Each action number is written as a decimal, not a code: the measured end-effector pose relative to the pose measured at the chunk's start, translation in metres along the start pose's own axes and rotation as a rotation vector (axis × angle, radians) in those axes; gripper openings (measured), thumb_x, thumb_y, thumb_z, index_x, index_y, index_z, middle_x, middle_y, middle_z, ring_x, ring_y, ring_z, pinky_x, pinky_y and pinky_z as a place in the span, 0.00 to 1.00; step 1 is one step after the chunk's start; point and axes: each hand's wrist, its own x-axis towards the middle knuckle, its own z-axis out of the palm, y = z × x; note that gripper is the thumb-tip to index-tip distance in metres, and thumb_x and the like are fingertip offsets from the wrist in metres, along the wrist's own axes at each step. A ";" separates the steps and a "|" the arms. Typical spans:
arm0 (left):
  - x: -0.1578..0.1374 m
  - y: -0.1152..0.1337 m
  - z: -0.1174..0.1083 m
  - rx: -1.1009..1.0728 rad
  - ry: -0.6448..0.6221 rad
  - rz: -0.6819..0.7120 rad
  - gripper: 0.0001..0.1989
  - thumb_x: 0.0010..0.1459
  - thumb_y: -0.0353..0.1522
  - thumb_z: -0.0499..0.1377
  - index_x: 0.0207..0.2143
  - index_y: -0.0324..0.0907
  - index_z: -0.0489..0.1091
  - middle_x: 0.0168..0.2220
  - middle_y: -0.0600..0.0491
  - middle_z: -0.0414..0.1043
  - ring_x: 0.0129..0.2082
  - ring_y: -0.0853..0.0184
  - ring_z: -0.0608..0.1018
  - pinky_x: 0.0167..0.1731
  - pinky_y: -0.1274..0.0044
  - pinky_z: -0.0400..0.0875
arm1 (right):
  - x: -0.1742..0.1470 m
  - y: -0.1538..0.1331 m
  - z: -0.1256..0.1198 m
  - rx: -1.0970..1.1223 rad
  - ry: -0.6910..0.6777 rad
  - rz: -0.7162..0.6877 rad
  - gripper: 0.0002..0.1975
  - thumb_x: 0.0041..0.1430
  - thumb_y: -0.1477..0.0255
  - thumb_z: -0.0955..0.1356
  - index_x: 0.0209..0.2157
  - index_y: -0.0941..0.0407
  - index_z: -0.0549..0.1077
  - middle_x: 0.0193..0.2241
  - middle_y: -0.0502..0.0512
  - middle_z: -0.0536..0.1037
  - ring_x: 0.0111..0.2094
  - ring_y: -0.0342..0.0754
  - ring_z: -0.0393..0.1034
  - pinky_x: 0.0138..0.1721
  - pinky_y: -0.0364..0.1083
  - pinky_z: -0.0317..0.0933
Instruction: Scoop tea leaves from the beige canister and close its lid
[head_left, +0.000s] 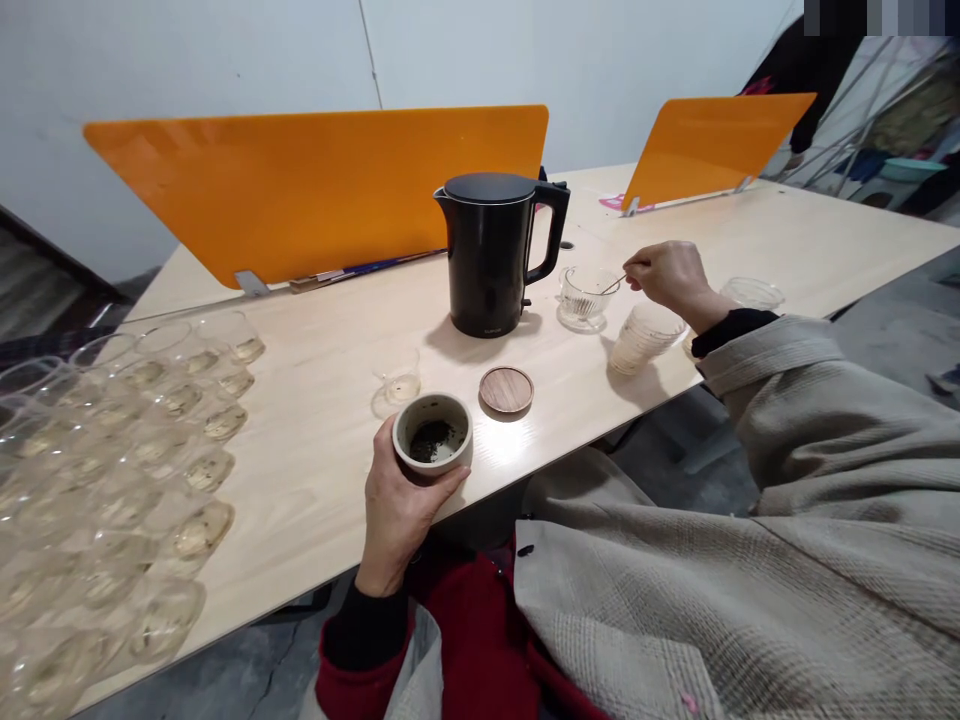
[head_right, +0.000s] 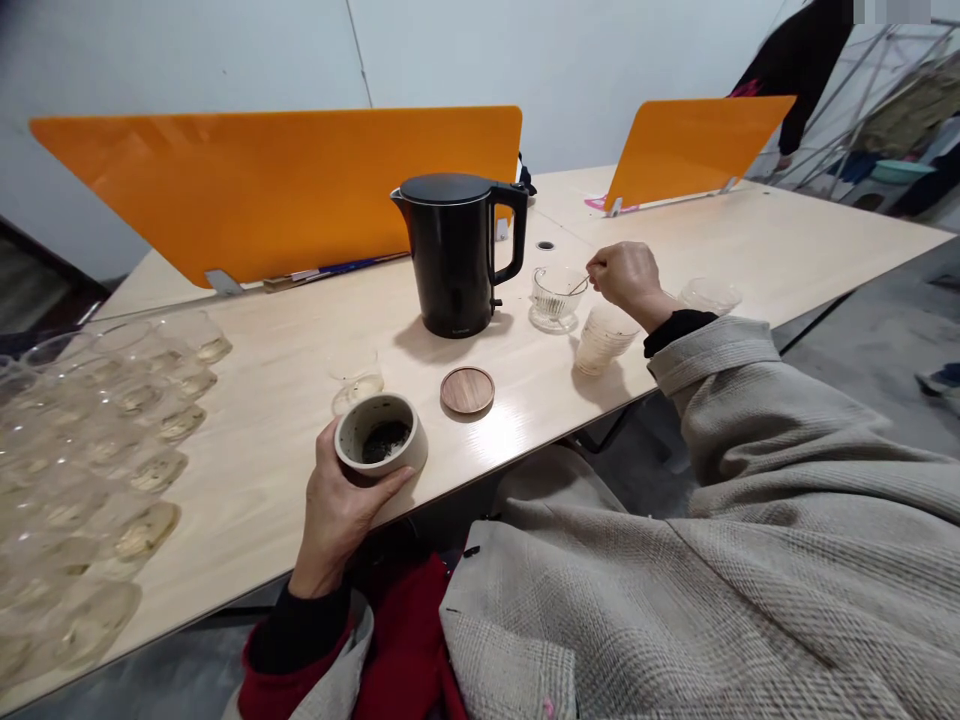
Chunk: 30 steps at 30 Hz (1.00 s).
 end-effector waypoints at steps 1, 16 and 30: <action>0.000 0.000 0.000 -0.001 -0.001 0.005 0.44 0.47 0.42 0.76 0.64 0.49 0.64 0.60 0.46 0.77 0.58 0.50 0.81 0.56 0.60 0.78 | -0.001 0.000 -0.001 0.001 0.020 0.029 0.13 0.65 0.75 0.67 0.42 0.61 0.86 0.30 0.60 0.84 0.38 0.54 0.79 0.46 0.51 0.69; 0.001 -0.001 0.000 -0.011 -0.007 0.032 0.44 0.48 0.42 0.77 0.64 0.48 0.64 0.60 0.46 0.77 0.59 0.50 0.81 0.57 0.59 0.78 | -0.014 -0.008 -0.018 0.288 0.285 0.056 0.11 0.64 0.76 0.69 0.42 0.62 0.85 0.29 0.60 0.84 0.34 0.48 0.80 0.40 0.47 0.68; -0.007 -0.008 0.001 -0.065 -0.011 0.069 0.49 0.45 0.41 0.80 0.65 0.48 0.62 0.63 0.44 0.75 0.62 0.49 0.79 0.62 0.57 0.74 | -0.138 -0.129 -0.050 0.718 0.307 -0.292 0.04 0.61 0.74 0.76 0.39 0.54 0.86 0.30 0.53 0.85 0.32 0.46 0.82 0.34 0.46 0.73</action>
